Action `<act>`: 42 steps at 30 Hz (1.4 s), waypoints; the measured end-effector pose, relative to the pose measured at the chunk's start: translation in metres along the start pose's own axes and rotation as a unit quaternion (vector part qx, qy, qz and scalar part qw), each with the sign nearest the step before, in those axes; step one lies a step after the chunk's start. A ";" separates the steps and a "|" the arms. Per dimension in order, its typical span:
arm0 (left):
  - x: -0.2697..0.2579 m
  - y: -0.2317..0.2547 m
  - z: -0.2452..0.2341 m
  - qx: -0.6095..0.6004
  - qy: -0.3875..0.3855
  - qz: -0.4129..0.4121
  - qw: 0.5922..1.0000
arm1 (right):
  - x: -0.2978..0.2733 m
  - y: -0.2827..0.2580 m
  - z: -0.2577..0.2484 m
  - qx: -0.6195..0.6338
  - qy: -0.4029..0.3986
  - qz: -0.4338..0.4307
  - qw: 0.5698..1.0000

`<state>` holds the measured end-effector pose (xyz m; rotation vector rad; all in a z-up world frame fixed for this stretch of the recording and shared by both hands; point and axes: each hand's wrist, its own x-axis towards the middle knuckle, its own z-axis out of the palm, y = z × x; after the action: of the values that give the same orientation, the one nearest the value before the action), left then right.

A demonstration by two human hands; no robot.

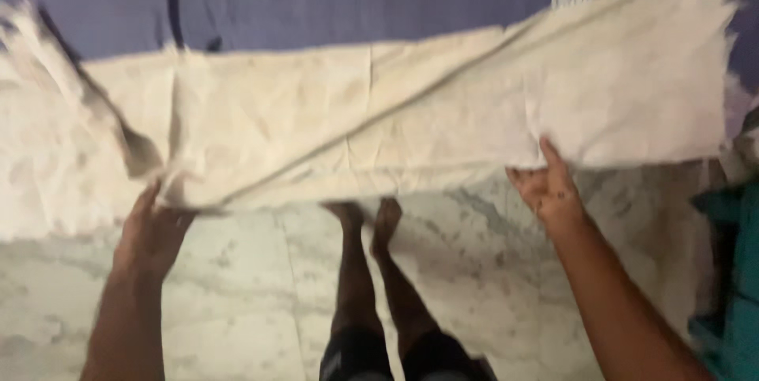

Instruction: The person folds a large off-white striped textile on a bed. They smooth the fabric, fold it lengthwise multiple times, then fold it into a compact rectangle and press it flat.

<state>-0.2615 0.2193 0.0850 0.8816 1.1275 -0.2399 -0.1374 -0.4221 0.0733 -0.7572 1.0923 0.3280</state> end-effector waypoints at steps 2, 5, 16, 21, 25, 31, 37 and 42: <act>-0.008 -0.006 -0.001 -0.002 -0.078 -0.011 0.997 | -0.010 0.004 -0.007 -0.030 0.032 0.018 0.999; 0.001 -0.013 0.014 0.051 -0.031 -0.065 0.996 | -0.005 0.007 0.005 -0.070 0.020 0.055 0.996; 0.010 -0.048 0.002 0.147 0.159 0.029 0.976 | -0.027 0.081 0.042 -0.160 -0.063 0.067 0.983; -0.003 -0.046 0.010 0.002 0.116 0.020 0.993 | -0.033 0.090 0.036 -0.173 0.008 0.059 0.983; -0.004 -0.058 0.015 -0.160 0.004 0.022 0.987 | -0.035 0.095 0.022 -0.143 0.028 0.062 0.987; 0.001 -0.081 -0.011 -0.001 0.025 -0.058 0.998 | -0.039 0.092 0.010 -0.161 -0.079 0.062 0.982; -0.004 -0.070 -0.018 0.152 0.127 -0.051 0.979 | -0.033 0.085 0.006 -0.254 0.090 0.055 0.961; -0.012 -0.062 -0.011 -0.008 0.076 -0.078 0.994 | -0.020 0.083 -0.005 -0.243 0.097 0.041 0.964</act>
<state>-0.3102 0.1836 0.0633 0.8086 1.3402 -0.2952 -0.1989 -0.3646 0.0579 -1.2012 1.2464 0.6150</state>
